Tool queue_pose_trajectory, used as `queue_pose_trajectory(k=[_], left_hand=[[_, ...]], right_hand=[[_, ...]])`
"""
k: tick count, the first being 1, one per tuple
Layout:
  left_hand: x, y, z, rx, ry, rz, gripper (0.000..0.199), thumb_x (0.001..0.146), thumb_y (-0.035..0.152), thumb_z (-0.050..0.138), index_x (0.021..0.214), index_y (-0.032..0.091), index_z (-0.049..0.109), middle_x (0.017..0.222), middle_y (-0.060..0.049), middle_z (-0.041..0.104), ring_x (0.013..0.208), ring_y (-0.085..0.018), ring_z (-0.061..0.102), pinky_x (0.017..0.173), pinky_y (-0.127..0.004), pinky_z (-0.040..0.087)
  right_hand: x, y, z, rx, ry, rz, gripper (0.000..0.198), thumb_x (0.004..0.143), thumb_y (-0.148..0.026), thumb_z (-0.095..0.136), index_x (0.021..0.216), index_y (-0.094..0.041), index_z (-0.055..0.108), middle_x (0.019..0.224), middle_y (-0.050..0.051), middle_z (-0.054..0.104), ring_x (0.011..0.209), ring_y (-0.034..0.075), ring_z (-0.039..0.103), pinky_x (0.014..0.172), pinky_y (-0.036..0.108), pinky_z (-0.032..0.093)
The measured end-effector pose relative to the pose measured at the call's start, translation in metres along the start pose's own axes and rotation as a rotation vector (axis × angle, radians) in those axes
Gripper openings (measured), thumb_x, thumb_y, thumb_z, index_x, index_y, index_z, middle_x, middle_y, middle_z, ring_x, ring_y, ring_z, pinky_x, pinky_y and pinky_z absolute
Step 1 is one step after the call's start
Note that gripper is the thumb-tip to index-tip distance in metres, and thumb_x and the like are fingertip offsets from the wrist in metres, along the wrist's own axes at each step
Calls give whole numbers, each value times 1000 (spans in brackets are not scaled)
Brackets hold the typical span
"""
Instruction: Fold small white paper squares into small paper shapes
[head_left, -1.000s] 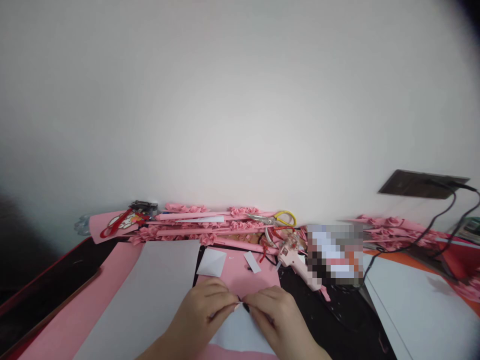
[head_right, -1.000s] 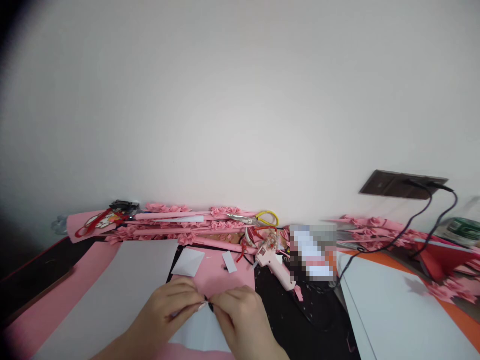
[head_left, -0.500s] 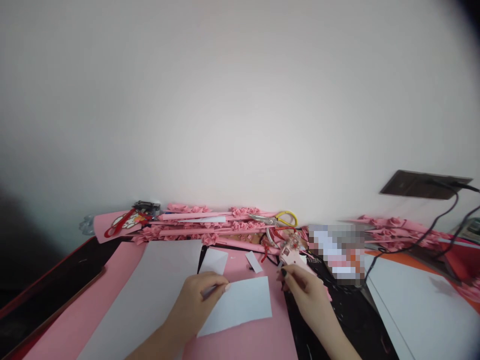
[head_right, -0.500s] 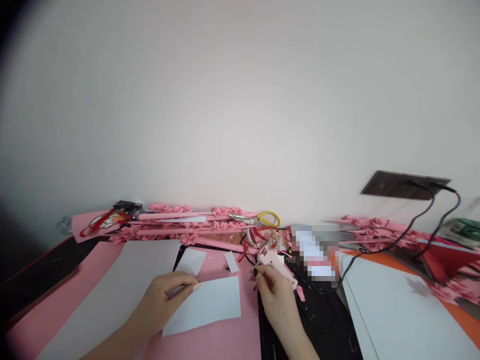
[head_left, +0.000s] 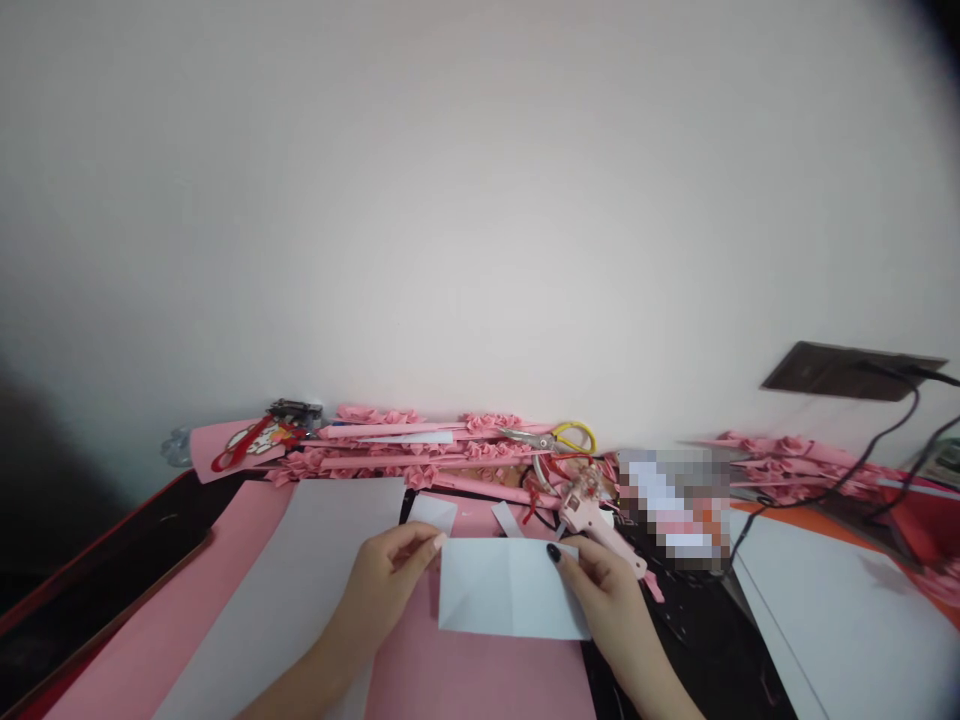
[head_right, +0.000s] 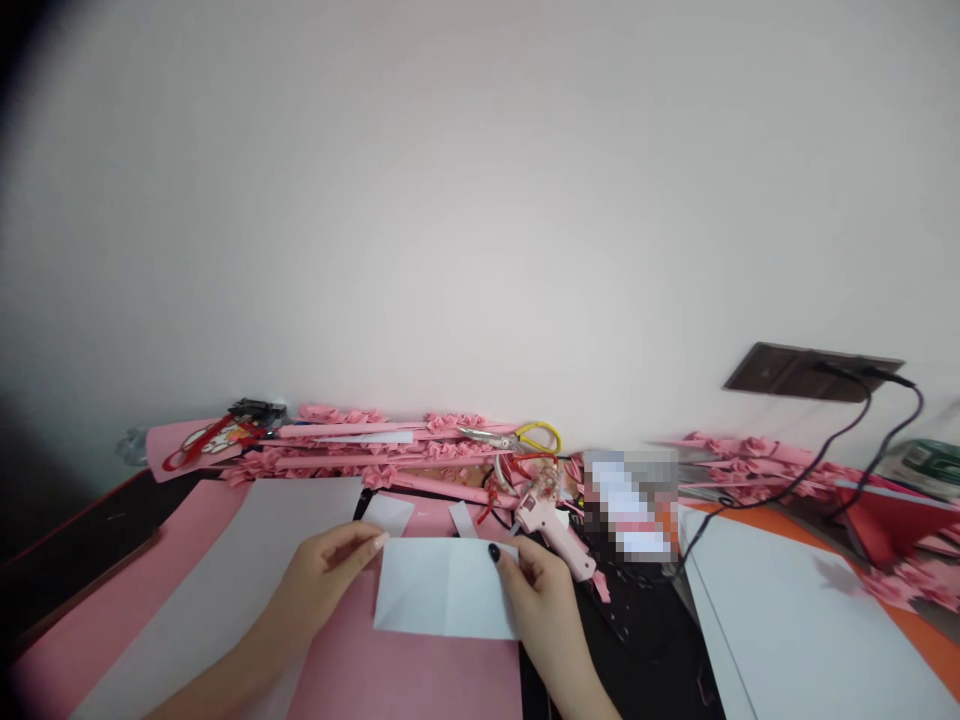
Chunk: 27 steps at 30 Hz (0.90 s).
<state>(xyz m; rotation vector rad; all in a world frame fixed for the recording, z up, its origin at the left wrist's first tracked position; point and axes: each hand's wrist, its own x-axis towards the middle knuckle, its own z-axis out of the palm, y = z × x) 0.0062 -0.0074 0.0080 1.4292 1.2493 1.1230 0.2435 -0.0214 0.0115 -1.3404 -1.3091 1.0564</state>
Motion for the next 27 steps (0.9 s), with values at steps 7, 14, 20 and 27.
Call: queue_pose_trajectory(k=[7, 14, 20, 27], left_hand=[[-1, -1, 3, -425, -175, -71, 59, 71, 35, 65, 125, 28, 40, 121, -9, 49, 93, -22, 57, 81, -34, 45], [-7, 1, 5, -368, -361, -35, 78, 70, 24, 67, 134, 30, 22, 135, -9, 36, 114, -26, 43, 87, -33, 41], [-3, 2, 1, -247, -211, -96, 51, 74, 29, 59, 122, 24, 44, 123, -7, 53, 112, -26, 48, 90, -33, 38], [-1, -10, 5, -99, -225, -86, 42, 71, 18, 53, 113, 20, 53, 99, -5, 65, 84, -21, 60, 69, -27, 46]], right_hand=[[-3, -5, 9, 453, 59, 232, 29, 67, -41, 69, 80, -16, 62, 57, -1, 60, 53, 15, 55, 49, 22, 39], [-9, -6, 17, 571, -76, 319, 29, 66, -35, 72, 81, -13, 59, 58, 0, 59, 54, 11, 56, 50, 19, 40], [-11, 4, 20, 288, -326, 345, 29, 65, -36, 70, 73, -11, 59, 52, -3, 54, 38, 7, 46, 35, 15, 33], [-16, -1, 23, 119, -426, 69, 37, 71, -40, 63, 98, -14, 60, 89, 9, 63, 73, 19, 60, 62, 28, 49]])
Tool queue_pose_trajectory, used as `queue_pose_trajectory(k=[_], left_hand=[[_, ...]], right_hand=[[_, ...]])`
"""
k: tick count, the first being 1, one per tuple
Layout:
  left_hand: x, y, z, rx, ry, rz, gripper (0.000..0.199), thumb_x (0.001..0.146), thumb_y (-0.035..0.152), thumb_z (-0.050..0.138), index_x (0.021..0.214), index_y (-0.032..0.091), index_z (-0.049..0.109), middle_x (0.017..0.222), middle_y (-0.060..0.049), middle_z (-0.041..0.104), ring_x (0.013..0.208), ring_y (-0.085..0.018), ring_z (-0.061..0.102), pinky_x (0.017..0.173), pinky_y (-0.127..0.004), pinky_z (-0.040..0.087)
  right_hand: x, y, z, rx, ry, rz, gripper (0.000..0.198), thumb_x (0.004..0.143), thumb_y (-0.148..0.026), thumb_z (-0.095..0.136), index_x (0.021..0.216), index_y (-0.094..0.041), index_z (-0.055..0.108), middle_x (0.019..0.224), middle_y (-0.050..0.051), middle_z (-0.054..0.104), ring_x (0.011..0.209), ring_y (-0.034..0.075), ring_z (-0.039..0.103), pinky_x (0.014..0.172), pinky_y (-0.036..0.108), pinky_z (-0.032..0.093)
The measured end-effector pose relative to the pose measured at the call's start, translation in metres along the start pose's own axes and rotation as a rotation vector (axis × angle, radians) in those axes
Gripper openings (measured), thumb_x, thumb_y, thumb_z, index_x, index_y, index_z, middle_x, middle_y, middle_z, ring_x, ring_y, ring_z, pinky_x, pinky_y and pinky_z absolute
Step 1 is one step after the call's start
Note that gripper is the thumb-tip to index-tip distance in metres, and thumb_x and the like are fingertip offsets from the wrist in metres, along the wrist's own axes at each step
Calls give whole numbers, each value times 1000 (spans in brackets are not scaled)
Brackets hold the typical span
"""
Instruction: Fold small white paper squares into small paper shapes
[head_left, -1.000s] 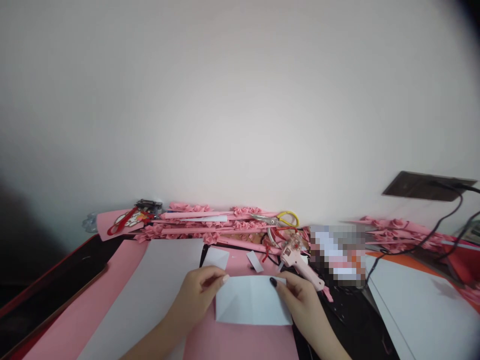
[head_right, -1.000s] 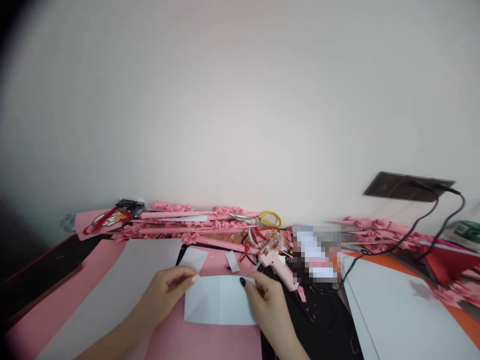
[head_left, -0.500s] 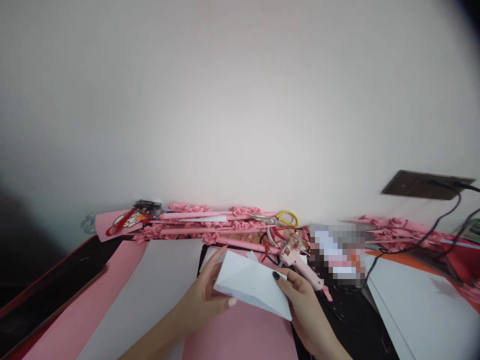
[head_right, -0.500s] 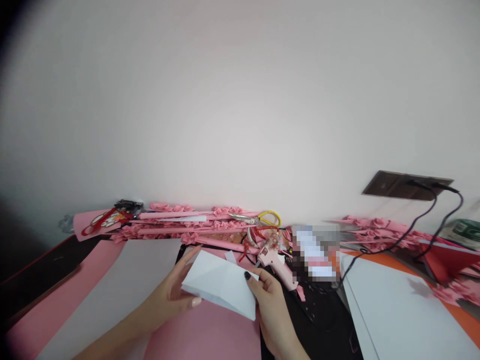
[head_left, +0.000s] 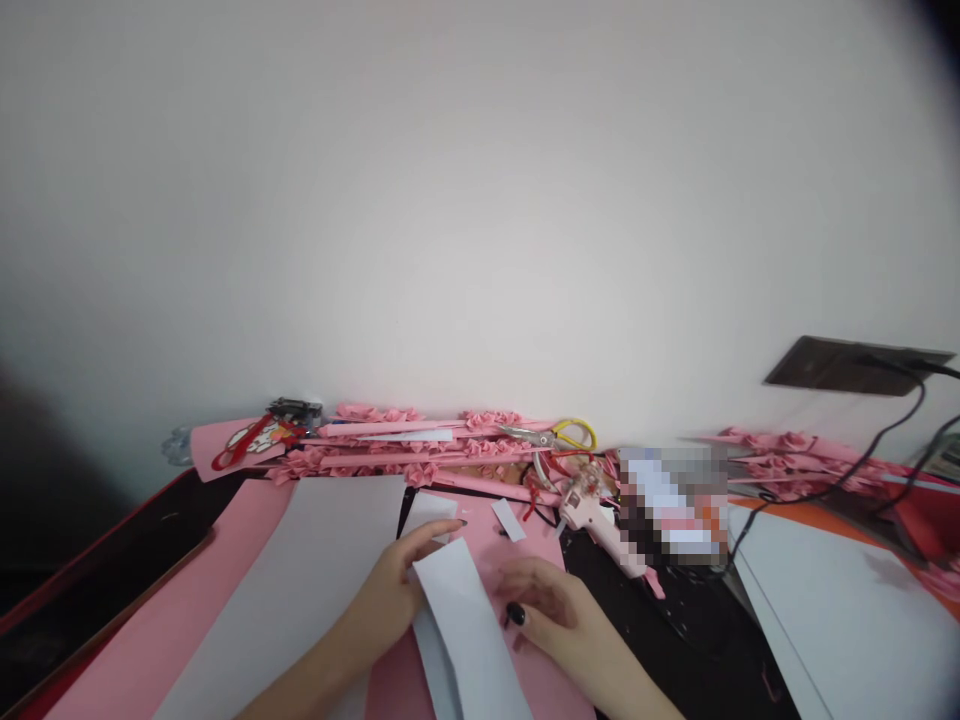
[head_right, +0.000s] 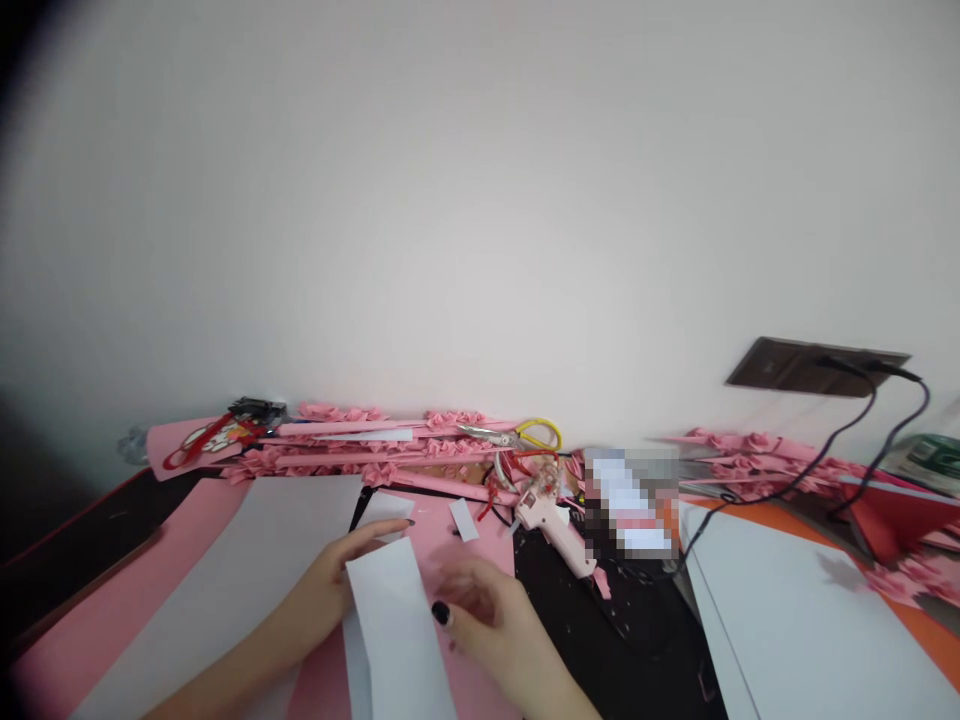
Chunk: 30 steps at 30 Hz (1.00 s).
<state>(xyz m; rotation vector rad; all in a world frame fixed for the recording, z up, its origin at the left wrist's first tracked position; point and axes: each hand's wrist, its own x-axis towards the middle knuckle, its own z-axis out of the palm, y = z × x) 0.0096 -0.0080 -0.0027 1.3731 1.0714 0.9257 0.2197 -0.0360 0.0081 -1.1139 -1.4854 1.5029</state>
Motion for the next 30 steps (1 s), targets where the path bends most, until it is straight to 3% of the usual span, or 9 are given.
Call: queue_pose_trajectory(k=[5, 7, 9, 13, 16, 18, 23, 26, 30], left_hand=[[-4, 2, 9, 108, 62, 23, 40, 70, 15, 52, 111, 18, 52, 95, -5, 67, 89, -20, 60, 73, -26, 46], [-6, 4, 13, 114, 55, 42, 42, 69, 13, 52, 111, 19, 50, 95, -5, 67, 89, -20, 61, 72, -25, 47], [-8, 7, 15, 105, 25, 42, 45, 69, 12, 52, 113, 20, 47, 93, -4, 68, 83, -19, 63, 67, -24, 48], [-8, 8, 13, 113, 55, -6, 38, 77, 20, 48, 115, 23, 44, 90, -3, 69, 74, -18, 64, 63, -24, 48], [-6, 6, 8, 137, 101, -48, 36, 79, 25, 48, 114, 24, 44, 88, -2, 68, 73, -18, 64, 62, -25, 48], [-4, 5, 5, 184, 159, -44, 35, 78, 27, 50, 113, 24, 45, 89, -2, 67, 77, -19, 64, 65, -26, 48], [-2, 3, -2, 424, 299, 75, 30, 77, 23, 51, 107, 24, 52, 102, -2, 64, 94, -21, 59, 81, -31, 46], [0, 0, -4, 574, 247, 190, 25, 80, 20, 46, 101, 23, 58, 109, -3, 62, 101, -20, 56, 88, -33, 44], [3, -8, -5, 854, 91, 303, 34, 81, 14, 43, 110, 26, 58, 131, -1, 48, 124, -23, 36, 102, -47, 28]], right_hand=[[-11, 1, 15, -232, -13, -115, 89, 56, -26, 72, 134, -18, 31, 134, 13, 36, 123, 29, 33, 100, 41, 29], [-14, 5, 22, -338, -14, -107, 93, 53, -18, 68, 136, -16, 25, 142, 13, 22, 130, 28, 19, 105, 43, 18], [-15, 4, 25, -342, 2, -113, 83, 58, -13, 59, 136, -16, 28, 143, 11, 22, 131, 25, 19, 106, 42, 17], [-10, -8, 12, -69, 84, -39, 54, 69, -14, 47, 122, -19, 48, 128, 8, 48, 118, 21, 44, 97, 35, 34], [-4, -14, -2, 117, 145, 67, 43, 70, -18, 49, 113, -17, 54, 103, 9, 64, 85, 22, 62, 71, 32, 48], [0, -12, -8, 169, 173, 84, 47, 67, -15, 50, 113, -15, 52, 87, 7, 66, 69, 18, 62, 57, 25, 45], [0, 3, -11, 50, 217, 106, 64, 62, -8, 50, 125, -18, 38, 65, -4, 55, 54, 9, 51, 47, 17, 34], [-2, 6, -11, -103, 172, 66, 74, 64, -6, 48, 133, -23, 28, 65, -7, 49, 49, 7, 43, 45, 16, 29], [-1, 6, -11, -342, 205, -3, 62, 71, -9, 46, 131, -20, 34, 60, -7, 44, 48, 8, 40, 47, 18, 31]])
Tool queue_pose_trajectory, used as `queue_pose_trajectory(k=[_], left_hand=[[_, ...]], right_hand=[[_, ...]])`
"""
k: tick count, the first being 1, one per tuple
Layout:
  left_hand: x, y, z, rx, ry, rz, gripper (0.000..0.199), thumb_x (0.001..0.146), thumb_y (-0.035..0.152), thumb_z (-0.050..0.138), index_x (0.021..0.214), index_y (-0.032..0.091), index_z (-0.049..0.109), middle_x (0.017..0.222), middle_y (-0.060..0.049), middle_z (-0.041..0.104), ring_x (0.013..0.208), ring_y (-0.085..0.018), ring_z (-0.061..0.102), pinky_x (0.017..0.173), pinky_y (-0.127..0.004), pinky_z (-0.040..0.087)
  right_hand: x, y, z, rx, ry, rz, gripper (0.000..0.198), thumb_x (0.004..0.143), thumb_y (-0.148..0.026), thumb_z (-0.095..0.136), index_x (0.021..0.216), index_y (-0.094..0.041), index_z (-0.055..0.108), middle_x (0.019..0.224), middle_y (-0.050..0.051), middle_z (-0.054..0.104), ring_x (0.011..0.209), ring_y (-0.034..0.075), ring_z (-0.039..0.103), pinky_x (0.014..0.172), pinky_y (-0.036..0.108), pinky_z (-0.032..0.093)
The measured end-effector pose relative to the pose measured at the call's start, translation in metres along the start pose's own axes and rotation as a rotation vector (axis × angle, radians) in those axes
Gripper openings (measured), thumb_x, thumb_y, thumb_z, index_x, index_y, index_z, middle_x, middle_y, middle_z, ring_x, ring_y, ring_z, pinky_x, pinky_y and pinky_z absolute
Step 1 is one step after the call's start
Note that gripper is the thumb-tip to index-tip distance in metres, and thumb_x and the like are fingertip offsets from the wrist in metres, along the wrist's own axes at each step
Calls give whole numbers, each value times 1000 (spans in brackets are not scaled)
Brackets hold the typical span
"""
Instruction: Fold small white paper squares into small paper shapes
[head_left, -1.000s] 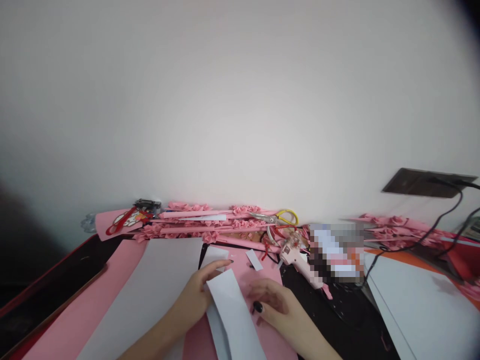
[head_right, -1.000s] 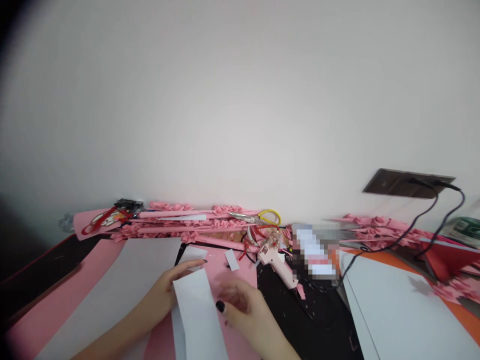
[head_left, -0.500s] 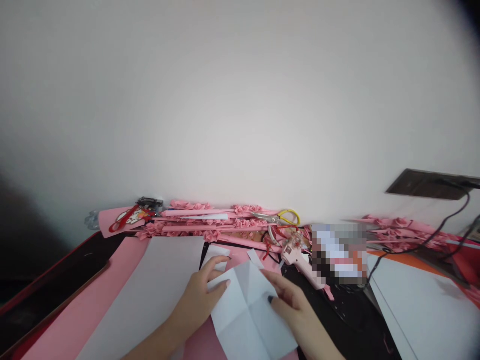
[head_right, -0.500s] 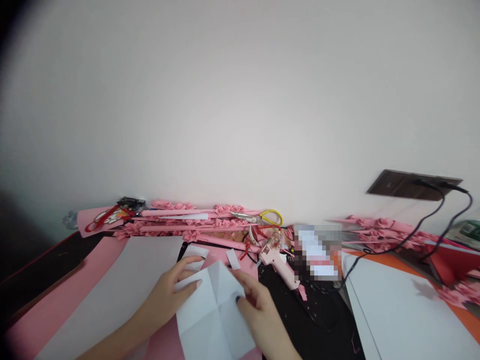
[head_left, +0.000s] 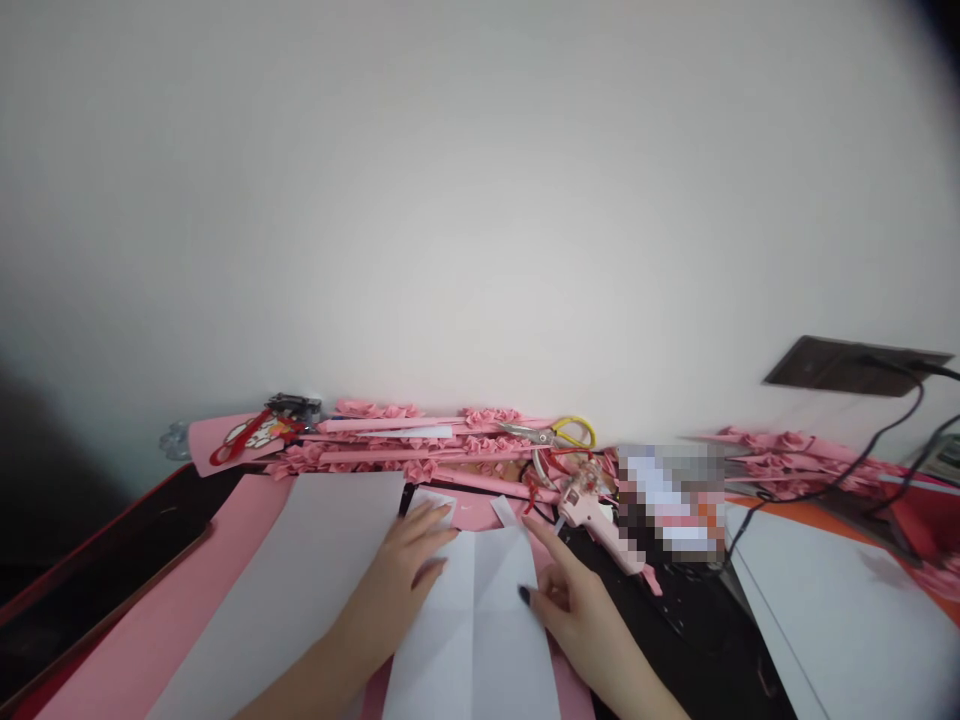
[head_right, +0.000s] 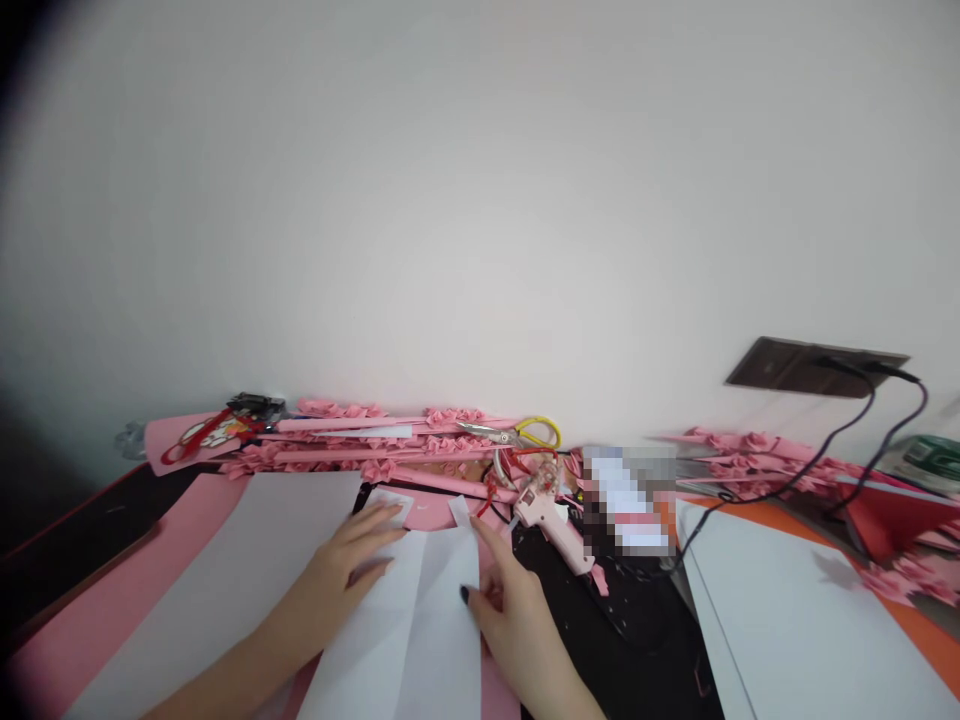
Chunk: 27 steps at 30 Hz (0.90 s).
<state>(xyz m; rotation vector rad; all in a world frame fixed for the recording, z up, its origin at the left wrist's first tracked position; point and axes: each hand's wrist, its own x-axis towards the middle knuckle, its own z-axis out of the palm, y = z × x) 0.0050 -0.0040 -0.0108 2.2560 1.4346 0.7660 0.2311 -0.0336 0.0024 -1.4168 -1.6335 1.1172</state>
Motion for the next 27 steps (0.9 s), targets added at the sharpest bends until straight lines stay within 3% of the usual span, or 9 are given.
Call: queue_pose_trajectory(k=[3, 7, 10, 13, 17, 22, 27], left_hand=[[-1, 0, 4, 173, -91, 95, 44, 83, 10, 39, 121, 30, 49, 136, 1, 41, 130, -24, 26, 104, -57, 16], [-5, 6, 7, 215, -232, 181, 44, 87, 17, 36, 130, 27, 38, 138, -1, 38, 128, -21, 29, 104, -48, 25], [-9, 9, 9, 196, -281, 174, 45, 88, 22, 36, 133, 25, 32, 140, -2, 33, 129, -20, 29, 103, -41, 30], [-10, 9, 9, 177, -296, 163, 45, 88, 22, 37, 133, 24, 32, 141, -3, 31, 128, -20, 29, 103, -39, 32], [-11, 10, 8, 190, -300, 164, 46, 87, 20, 39, 132, 24, 33, 140, -3, 33, 128, -20, 31, 103, -38, 32], [-15, 16, 6, 194, -282, 170, 44, 89, 24, 37, 132, 25, 34, 140, -3, 33, 127, -19, 31, 103, -37, 32], [-16, 18, 8, 211, -270, 160, 43, 89, 25, 35, 132, 25, 33, 140, -2, 33, 129, -21, 26, 103, -42, 30]], right_hand=[[1, 3, 1, -122, 19, 6, 62, 70, -8, 47, 130, -16, 35, 53, -8, 42, 48, 10, 41, 49, 19, 32], [2, 6, 2, -198, 10, 38, 64, 67, -7, 48, 129, -12, 35, 51, -8, 46, 47, 11, 45, 49, 19, 35], [3, 4, 3, -229, 75, 29, 44, 74, -15, 46, 118, -14, 45, 49, -7, 47, 46, 13, 48, 47, 20, 34], [9, 1, 5, -253, 142, -14, 22, 81, -19, 39, 99, -16, 51, 51, -4, 52, 48, 15, 52, 46, 21, 33], [19, 4, 11, -407, 216, -24, 7, 81, -17, 40, 83, -18, 47, 55, -1, 55, 54, 16, 55, 50, 21, 33], [23, 5, 14, -635, 197, 37, 8, 79, -13, 42, 75, -18, 47, 61, 2, 59, 58, 17, 57, 51, 21, 31], [23, 0, 12, -722, 134, -66, 13, 82, -12, 40, 78, -17, 52, 62, 2, 60, 58, 16, 57, 51, 20, 29]])
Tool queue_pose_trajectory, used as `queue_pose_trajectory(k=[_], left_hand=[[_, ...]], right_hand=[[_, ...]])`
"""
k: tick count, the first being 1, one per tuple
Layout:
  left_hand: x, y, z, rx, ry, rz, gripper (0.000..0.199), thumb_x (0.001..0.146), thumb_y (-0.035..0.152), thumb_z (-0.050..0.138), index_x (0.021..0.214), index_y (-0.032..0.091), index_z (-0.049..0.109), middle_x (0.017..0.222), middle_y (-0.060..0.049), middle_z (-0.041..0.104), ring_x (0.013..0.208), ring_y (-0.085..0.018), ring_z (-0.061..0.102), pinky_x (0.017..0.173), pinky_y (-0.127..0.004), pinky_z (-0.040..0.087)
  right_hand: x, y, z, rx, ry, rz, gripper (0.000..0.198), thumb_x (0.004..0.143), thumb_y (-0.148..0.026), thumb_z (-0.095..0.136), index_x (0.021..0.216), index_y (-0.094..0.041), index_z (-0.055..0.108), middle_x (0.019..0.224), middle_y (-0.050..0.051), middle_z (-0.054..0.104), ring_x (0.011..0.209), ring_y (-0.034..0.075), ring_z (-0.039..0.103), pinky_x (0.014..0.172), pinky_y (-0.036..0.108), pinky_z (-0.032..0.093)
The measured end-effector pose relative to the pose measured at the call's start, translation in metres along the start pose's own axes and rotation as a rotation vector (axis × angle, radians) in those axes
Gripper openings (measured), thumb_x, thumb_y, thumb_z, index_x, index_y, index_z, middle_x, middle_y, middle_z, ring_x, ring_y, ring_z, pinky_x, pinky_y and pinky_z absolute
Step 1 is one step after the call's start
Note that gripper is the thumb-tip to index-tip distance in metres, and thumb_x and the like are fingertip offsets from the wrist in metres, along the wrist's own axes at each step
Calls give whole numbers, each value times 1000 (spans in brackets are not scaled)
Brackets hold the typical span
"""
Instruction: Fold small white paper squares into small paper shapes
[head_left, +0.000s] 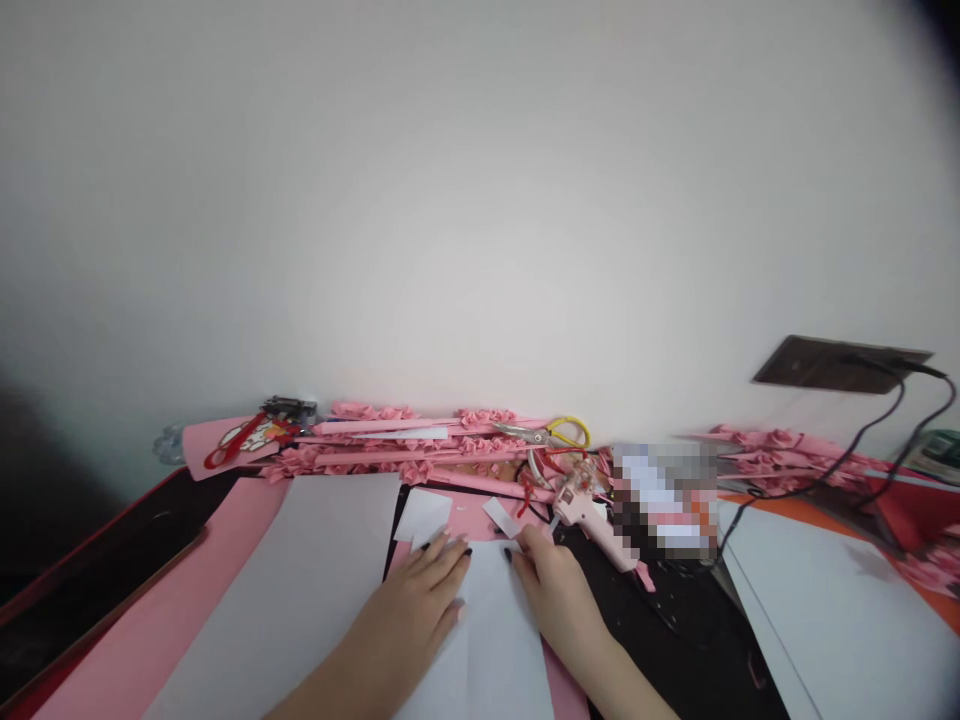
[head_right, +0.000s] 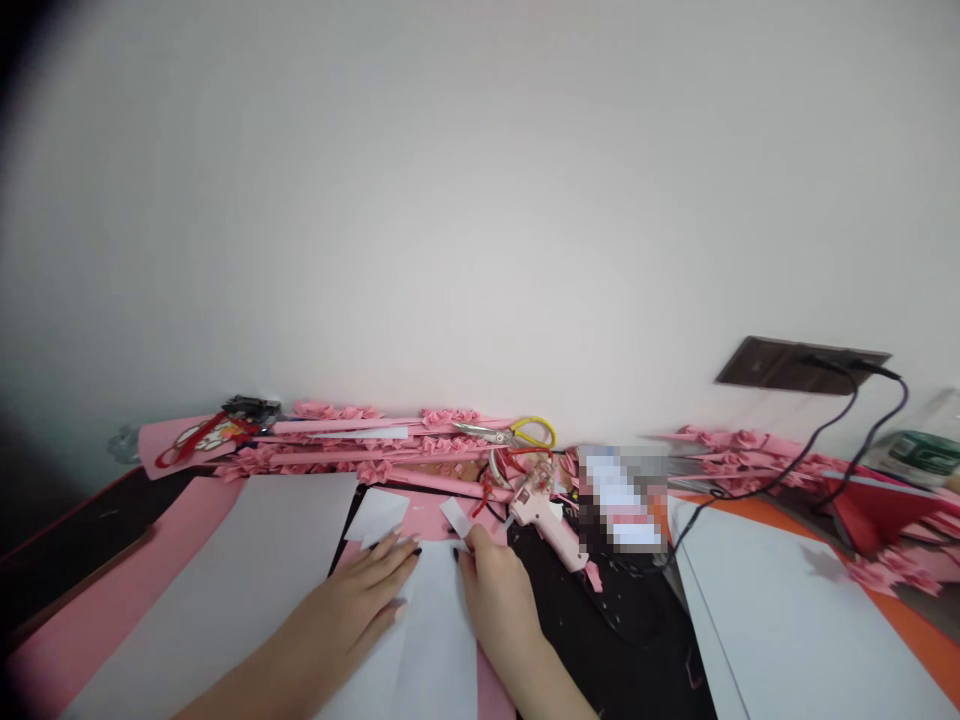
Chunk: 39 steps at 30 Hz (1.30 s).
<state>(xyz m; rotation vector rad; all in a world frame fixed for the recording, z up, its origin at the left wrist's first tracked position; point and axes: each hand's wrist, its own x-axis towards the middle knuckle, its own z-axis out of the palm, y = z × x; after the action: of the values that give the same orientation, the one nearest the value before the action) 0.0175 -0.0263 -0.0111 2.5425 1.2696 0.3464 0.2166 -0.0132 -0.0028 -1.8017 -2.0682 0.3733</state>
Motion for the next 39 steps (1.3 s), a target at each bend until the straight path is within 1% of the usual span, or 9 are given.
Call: queue_pose_trajectory(k=[2, 4, 9, 14, 18, 24, 28, 33, 39], left_hand=[[0, -1, 1, 5, 11, -14, 43, 90, 24, 33, 133, 25, 33, 140, -2, 32, 130, -23, 24, 103, -45, 29], [0, -2, 3, 10, 14, -29, 43, 90, 24, 32, 133, 23, 32, 141, -4, 31, 130, -23, 24, 103, -44, 30], [2, 0, 7, 41, 13, -68, 43, 91, 23, 28, 134, 21, 30, 142, -4, 29, 130, -21, 25, 103, -41, 30], [6, 1, 16, 82, 68, -109, 43, 90, 20, 29, 133, 20, 34, 139, -5, 34, 128, -22, 31, 100, -42, 33], [7, 1, 22, 124, 120, -108, 44, 88, 18, 30, 131, 21, 36, 138, -5, 37, 126, -23, 34, 98, -42, 35], [8, 6, 22, 180, 88, -151, 45, 87, 16, 28, 130, 17, 39, 138, -5, 36, 126, -23, 35, 98, -43, 35], [8, 7, 22, 178, 91, -162, 46, 86, 14, 28, 130, 16, 39, 138, -5, 36, 125, -24, 35, 98, -44, 36], [8, 6, 23, 165, 96, -161, 45, 86, 15, 29, 129, 17, 40, 137, -5, 36, 125, -23, 35, 99, -43, 34], [7, 7, 20, 164, 112, -147, 45, 85, 14, 30, 128, 17, 41, 137, -6, 37, 125, -24, 36, 98, -44, 35]], right_hand=[[1, 0, 0, -2, 3, -52, 14, 83, -12, 40, 78, -17, 52, 61, 2, 59, 57, 15, 56, 51, 20, 30], [1, 0, 0, -34, 6, -68, 14, 83, -13, 40, 79, -16, 53, 61, 2, 60, 56, 15, 57, 51, 20, 29], [0, -7, 0, -219, -7, -10, 21, 87, -16, 35, 82, -17, 55, 66, 6, 65, 62, 19, 63, 49, 22, 29], [-2, -16, -2, -334, -58, 64, 26, 88, -18, 32, 81, -16, 57, 71, 11, 66, 65, 25, 65, 52, 26, 37], [-2, -17, -1, -359, -51, 63, 26, 86, -17, 35, 80, -15, 60, 71, 12, 66, 65, 27, 66, 54, 29, 40], [-5, -19, 1, -395, -59, 48, 27, 83, -18, 38, 73, -14, 63, 68, 13, 66, 63, 27, 65, 53, 29, 42], [-9, -22, 1, -415, -69, 47, 27, 83, -17, 40, 73, -13, 64, 69, 15, 67, 64, 28, 66, 53, 29, 43], [-13, -26, 3, -430, -81, 37, 25, 82, -15, 41, 73, -14, 65, 66, 14, 67, 62, 26, 66, 51, 27, 43], [-16, -26, 3, -433, -80, 19, 26, 82, -13, 41, 74, -14, 65, 65, 13, 67, 59, 28, 66, 48, 29, 45]])
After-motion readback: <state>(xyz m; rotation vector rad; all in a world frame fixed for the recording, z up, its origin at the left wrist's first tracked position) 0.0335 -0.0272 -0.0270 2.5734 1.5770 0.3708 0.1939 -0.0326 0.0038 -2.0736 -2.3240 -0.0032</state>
